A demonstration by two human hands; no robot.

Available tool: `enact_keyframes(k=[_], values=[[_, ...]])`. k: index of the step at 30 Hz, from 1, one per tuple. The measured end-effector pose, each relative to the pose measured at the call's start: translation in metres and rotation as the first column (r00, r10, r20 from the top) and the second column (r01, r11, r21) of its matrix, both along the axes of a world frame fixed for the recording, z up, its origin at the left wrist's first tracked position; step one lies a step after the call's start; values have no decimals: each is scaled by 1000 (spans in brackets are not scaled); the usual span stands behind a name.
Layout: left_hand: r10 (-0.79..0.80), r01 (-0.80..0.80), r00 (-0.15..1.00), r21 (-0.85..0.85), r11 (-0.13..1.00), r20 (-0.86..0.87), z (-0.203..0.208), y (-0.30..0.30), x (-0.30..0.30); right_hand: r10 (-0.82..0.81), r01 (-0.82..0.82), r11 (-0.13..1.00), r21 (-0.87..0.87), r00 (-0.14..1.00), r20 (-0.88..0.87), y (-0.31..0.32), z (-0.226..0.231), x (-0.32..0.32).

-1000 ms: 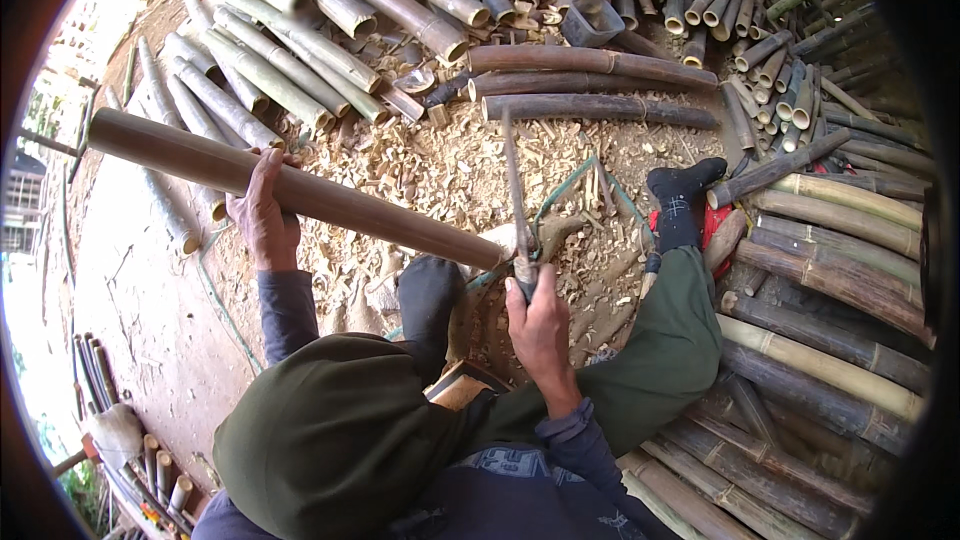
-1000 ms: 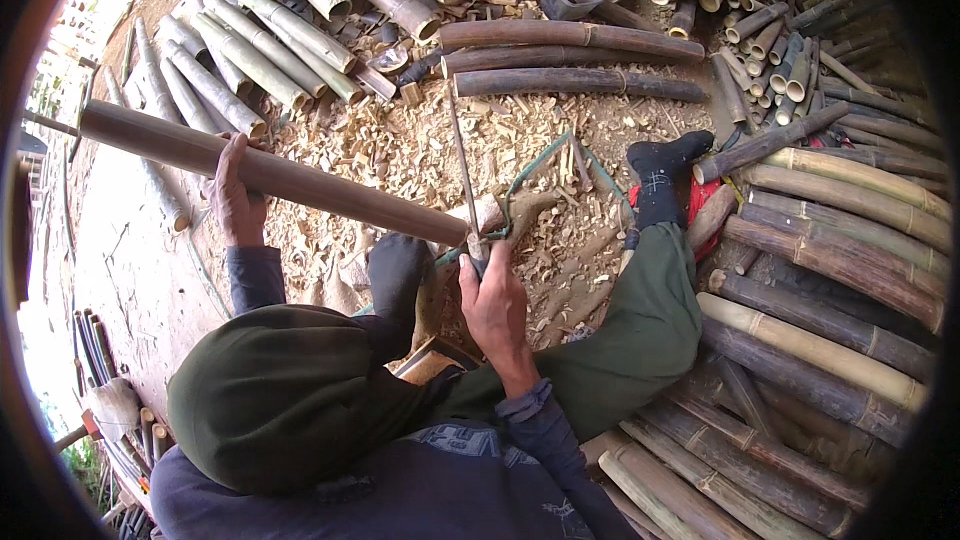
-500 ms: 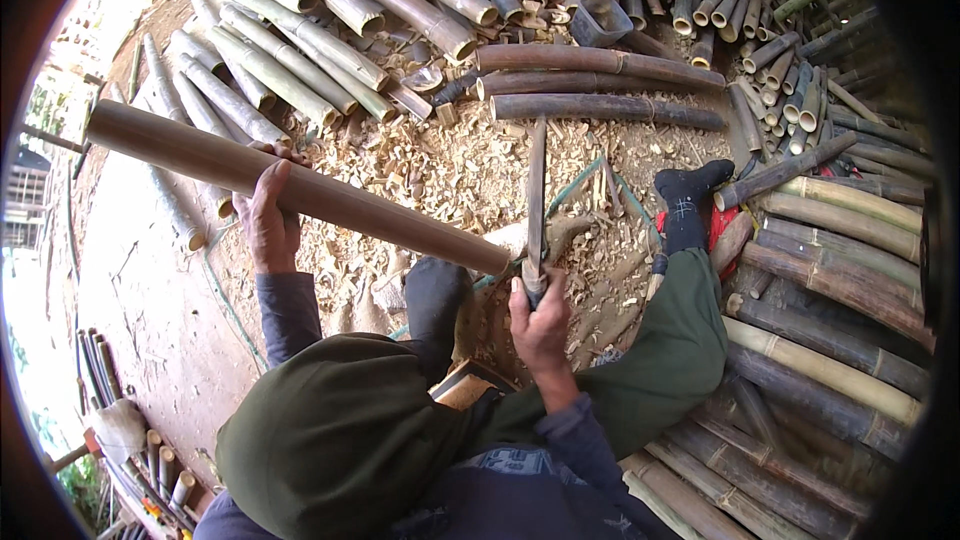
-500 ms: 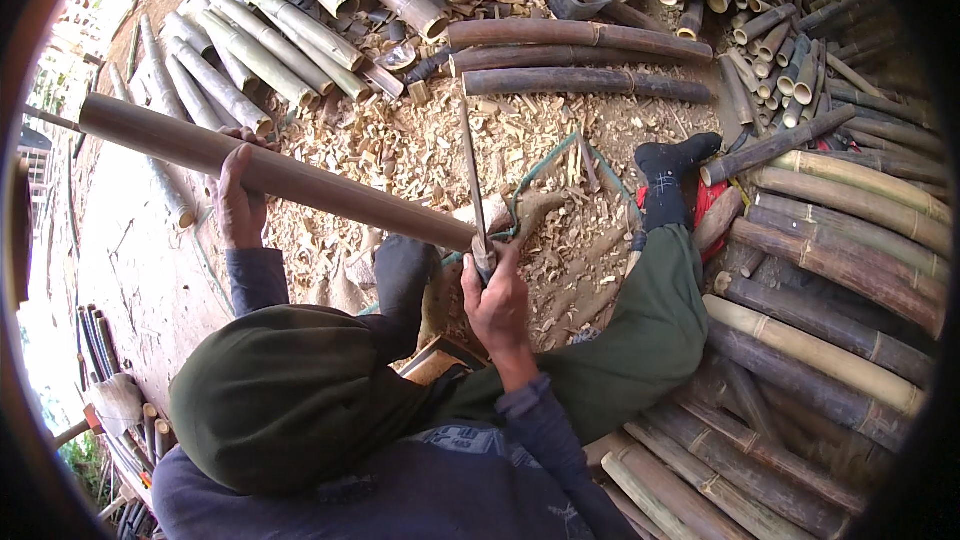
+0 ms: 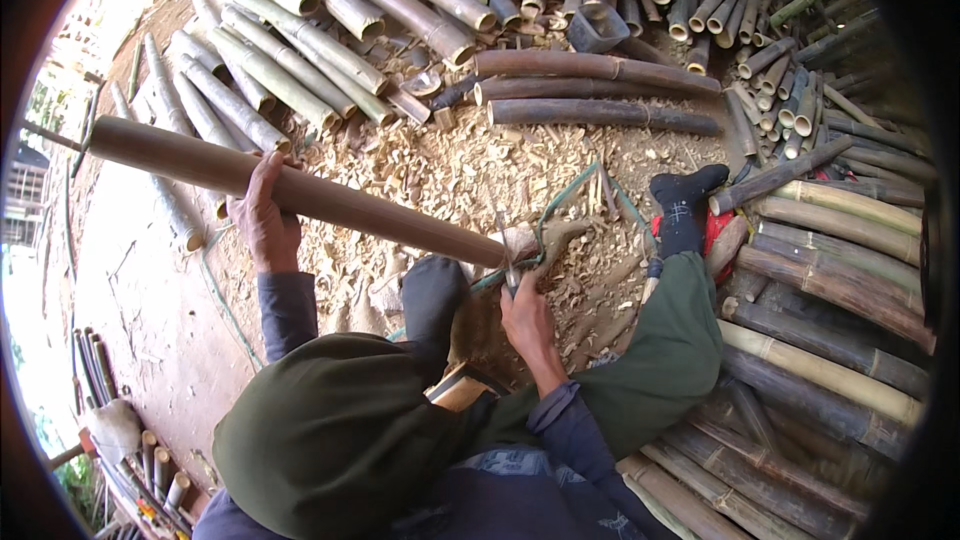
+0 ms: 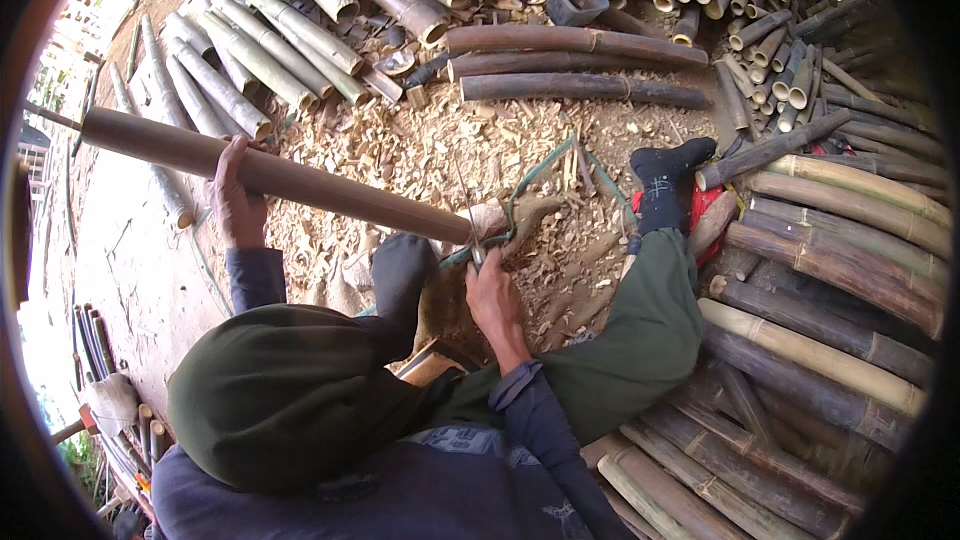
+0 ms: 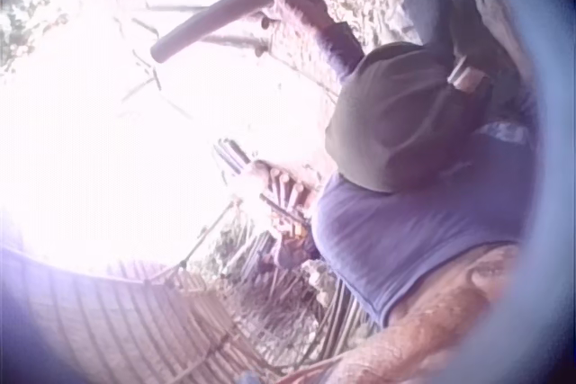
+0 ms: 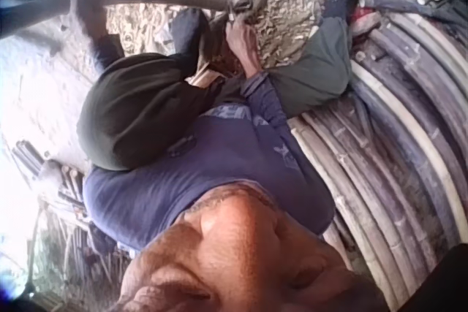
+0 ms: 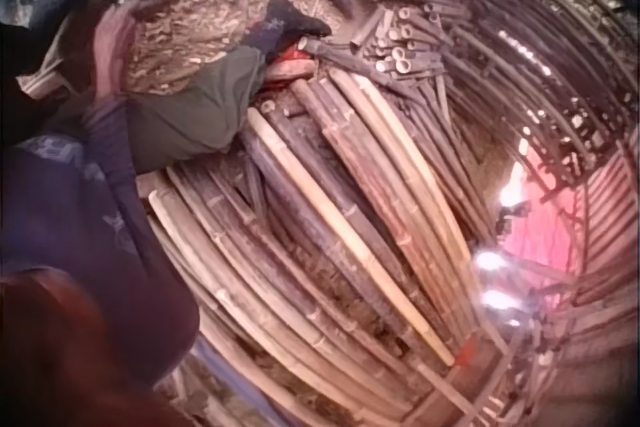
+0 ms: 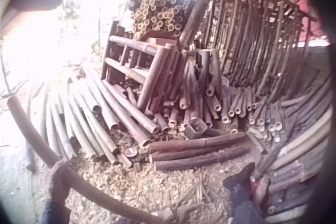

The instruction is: The person sits on the ground and uses a knife to shave the outer layer off a long bamboo pole. They hold the pole with their left hand and scrape the surface with the knife in their right hand, creating wood shavings. The person periodically rotates the pole to work on different sides and places the finished pole aside.

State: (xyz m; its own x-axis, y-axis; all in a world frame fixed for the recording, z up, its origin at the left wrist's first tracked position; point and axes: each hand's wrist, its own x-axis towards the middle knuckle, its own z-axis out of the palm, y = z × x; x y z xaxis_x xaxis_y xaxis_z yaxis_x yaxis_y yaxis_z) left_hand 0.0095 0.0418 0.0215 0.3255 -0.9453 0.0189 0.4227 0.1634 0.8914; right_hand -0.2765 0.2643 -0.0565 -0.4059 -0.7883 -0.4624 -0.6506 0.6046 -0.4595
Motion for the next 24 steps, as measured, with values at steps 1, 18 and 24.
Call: enact_keyframes(k=[1,18,24], values=[[-1,1,1000,10,1000,14,0,5,5,34,-34,999,1,999,6,3,4,-1],[58,-45,989,97,994,-135,3,10,16,16,15,977,-213,990,143,-2,50,2],[91,-92,995,22,996,45,6,2,-1,-28,101,880,-465,987,160,15,8,5]])
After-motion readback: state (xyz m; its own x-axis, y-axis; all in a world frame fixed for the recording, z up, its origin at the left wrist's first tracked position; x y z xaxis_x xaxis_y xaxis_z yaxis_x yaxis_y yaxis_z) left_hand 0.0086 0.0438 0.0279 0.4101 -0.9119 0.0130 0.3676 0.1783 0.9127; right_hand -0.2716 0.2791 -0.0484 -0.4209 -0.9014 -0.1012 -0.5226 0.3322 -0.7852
